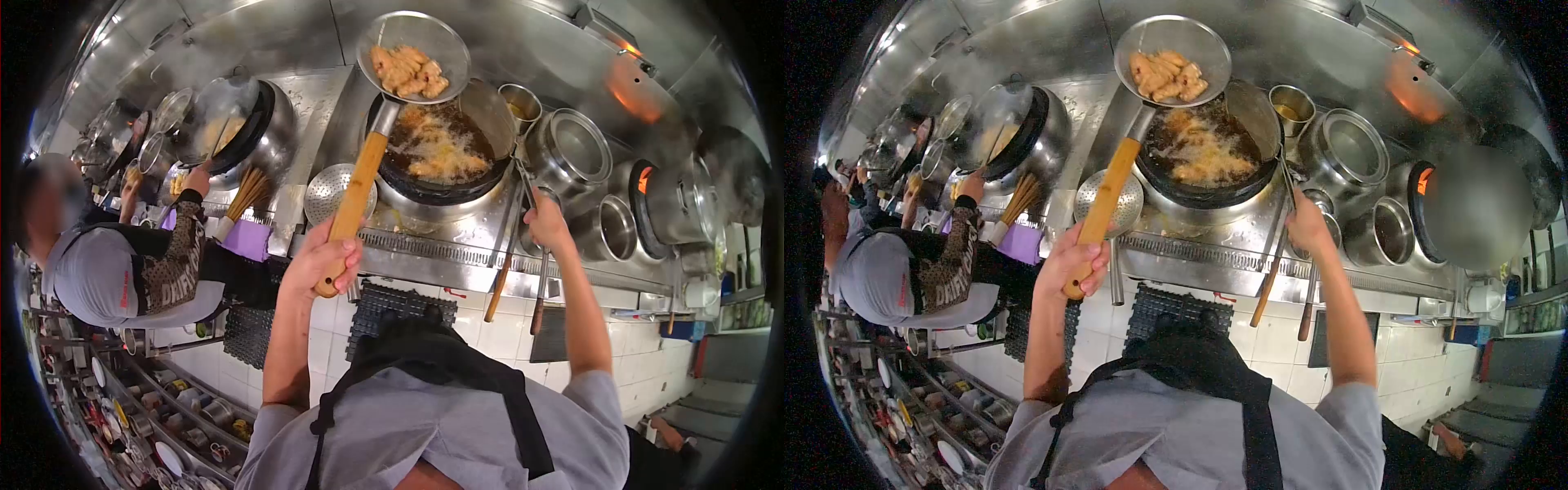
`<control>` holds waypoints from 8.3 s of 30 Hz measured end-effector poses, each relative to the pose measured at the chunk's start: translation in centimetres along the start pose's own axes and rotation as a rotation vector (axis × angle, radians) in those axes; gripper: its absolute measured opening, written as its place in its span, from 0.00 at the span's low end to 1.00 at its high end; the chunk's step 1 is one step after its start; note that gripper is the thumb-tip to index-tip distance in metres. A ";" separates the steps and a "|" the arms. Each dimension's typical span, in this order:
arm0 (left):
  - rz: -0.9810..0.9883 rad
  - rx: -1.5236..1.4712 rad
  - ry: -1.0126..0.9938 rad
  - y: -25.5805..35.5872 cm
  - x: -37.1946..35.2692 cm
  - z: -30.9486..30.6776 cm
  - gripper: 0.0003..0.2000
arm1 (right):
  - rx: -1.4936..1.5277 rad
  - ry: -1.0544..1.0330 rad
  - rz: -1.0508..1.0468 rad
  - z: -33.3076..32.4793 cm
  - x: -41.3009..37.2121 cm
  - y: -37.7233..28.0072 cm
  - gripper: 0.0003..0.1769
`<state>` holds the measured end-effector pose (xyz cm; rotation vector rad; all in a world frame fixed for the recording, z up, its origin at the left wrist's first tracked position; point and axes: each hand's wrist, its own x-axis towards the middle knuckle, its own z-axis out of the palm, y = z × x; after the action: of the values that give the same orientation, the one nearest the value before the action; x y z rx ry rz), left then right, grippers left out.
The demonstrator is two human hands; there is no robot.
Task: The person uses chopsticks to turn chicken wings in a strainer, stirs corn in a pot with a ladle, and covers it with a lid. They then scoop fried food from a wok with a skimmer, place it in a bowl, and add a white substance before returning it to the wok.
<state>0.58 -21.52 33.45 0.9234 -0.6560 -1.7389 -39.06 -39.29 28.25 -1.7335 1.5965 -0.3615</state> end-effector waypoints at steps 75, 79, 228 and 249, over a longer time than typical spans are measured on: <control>0.273 0.496 0.545 0.3 -4.3 -7.4 0.21 | 0.221 -0.048 -0.356 25.8 -4.6 -4.6 0.29; 0.274 0.425 0.531 0.8 -4.9 -7.0 0.17 | 0.154 0.031 -0.364 23.3 -4.7 -6.0 0.30; -0.017 -0.059 0.576 -22.8 2.5 -15.9 0.12 | -0.678 0.430 -0.285 12.1 1.1 2.3 0.18; -0.158 0.178 0.356 -15.1 -10.5 -13.2 0.30 | -0.404 -0.310 -1.035 34.9 7.6 -17.1 0.39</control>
<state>5.65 -6.62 17.15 1.4018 -0.5175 -1.6124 -2.34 -35.99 13.69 -2.6841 0.4568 -0.2260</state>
